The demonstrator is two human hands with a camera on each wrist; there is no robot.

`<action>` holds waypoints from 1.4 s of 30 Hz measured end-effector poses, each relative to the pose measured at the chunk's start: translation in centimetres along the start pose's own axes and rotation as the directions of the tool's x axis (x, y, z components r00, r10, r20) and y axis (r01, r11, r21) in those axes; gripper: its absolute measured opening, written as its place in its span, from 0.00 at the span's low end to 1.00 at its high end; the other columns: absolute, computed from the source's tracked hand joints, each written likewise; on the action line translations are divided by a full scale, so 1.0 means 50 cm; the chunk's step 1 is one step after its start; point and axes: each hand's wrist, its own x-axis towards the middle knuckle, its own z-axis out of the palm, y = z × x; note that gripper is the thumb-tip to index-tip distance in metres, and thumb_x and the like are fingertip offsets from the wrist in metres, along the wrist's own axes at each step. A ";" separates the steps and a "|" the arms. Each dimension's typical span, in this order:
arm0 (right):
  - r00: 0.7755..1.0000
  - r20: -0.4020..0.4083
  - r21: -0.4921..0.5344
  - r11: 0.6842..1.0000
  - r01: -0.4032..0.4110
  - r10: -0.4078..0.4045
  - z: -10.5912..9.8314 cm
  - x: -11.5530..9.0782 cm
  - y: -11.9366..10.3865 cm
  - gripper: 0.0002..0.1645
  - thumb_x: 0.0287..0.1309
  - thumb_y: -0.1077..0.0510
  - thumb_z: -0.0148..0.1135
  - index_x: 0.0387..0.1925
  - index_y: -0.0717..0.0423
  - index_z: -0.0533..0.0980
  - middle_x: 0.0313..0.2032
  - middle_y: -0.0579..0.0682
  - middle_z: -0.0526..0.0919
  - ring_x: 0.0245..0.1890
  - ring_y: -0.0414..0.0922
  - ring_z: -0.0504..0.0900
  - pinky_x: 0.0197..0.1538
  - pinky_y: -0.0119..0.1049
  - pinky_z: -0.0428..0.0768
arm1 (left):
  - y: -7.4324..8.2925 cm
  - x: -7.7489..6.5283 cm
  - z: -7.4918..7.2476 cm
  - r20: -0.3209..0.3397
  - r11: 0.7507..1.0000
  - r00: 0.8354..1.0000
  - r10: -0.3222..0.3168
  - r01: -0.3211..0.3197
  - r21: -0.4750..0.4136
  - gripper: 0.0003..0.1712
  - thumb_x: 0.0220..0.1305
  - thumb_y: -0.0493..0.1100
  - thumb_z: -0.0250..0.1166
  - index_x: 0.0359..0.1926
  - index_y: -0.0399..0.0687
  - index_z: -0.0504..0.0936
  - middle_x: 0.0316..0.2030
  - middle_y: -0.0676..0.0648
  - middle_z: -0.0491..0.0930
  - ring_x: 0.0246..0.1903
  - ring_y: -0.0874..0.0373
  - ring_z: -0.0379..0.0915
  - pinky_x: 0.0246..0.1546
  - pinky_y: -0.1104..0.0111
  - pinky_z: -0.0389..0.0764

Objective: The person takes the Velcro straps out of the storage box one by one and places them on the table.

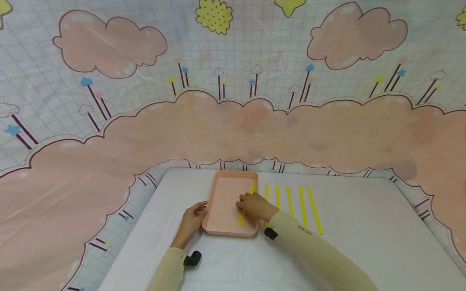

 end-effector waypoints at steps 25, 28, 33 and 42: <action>0.997 -0.072 -0.005 0.999 0.032 -0.032 0.009 -0.009 0.000 0.10 0.68 0.58 0.57 0.45 0.39 0.77 0.44 0.44 0.77 0.43 0.43 0.73 0.40 0.34 0.67 | 0.006 0.001 0.000 0.005 1.000 1.000 0.007 -0.007 0.022 0.19 0.68 0.34 0.60 0.59 0.38 0.79 0.51 0.32 0.82 0.49 0.40 0.81 0.50 0.54 0.81; 0.993 -0.100 -0.024 0.998 0.055 -0.058 0.009 -0.012 0.001 0.09 0.67 0.58 0.58 0.44 0.39 0.77 0.43 0.43 0.77 0.43 0.43 0.73 0.38 0.33 0.66 | 0.004 0.001 0.001 0.003 1.000 1.000 0.012 -0.012 0.018 0.19 0.68 0.34 0.59 0.59 0.38 0.79 0.51 0.32 0.82 0.49 0.40 0.81 0.50 0.54 0.81; 0.983 -0.157 -0.009 0.996 0.093 -0.093 0.011 -0.014 0.003 0.05 0.66 0.56 0.58 0.41 0.41 0.77 0.41 0.43 0.77 0.42 0.42 0.74 0.37 0.31 0.63 | 0.001 0.002 0.004 -0.009 1.000 1.000 0.007 -0.007 0.015 0.19 0.67 0.35 0.60 0.58 0.38 0.79 0.50 0.32 0.82 0.49 0.41 0.82 0.49 0.54 0.82; 0.954 -0.286 0.058 0.992 0.113 -0.092 0.005 -0.017 -0.002 0.09 0.63 0.56 0.63 0.30 0.44 0.71 0.35 0.41 0.74 0.36 0.40 0.71 0.34 0.29 0.58 | -0.003 0.001 0.001 -0.020 1.000 1.000 0.006 -0.006 0.025 0.19 0.67 0.35 0.60 0.58 0.39 0.80 0.50 0.33 0.83 0.48 0.41 0.82 0.49 0.55 0.82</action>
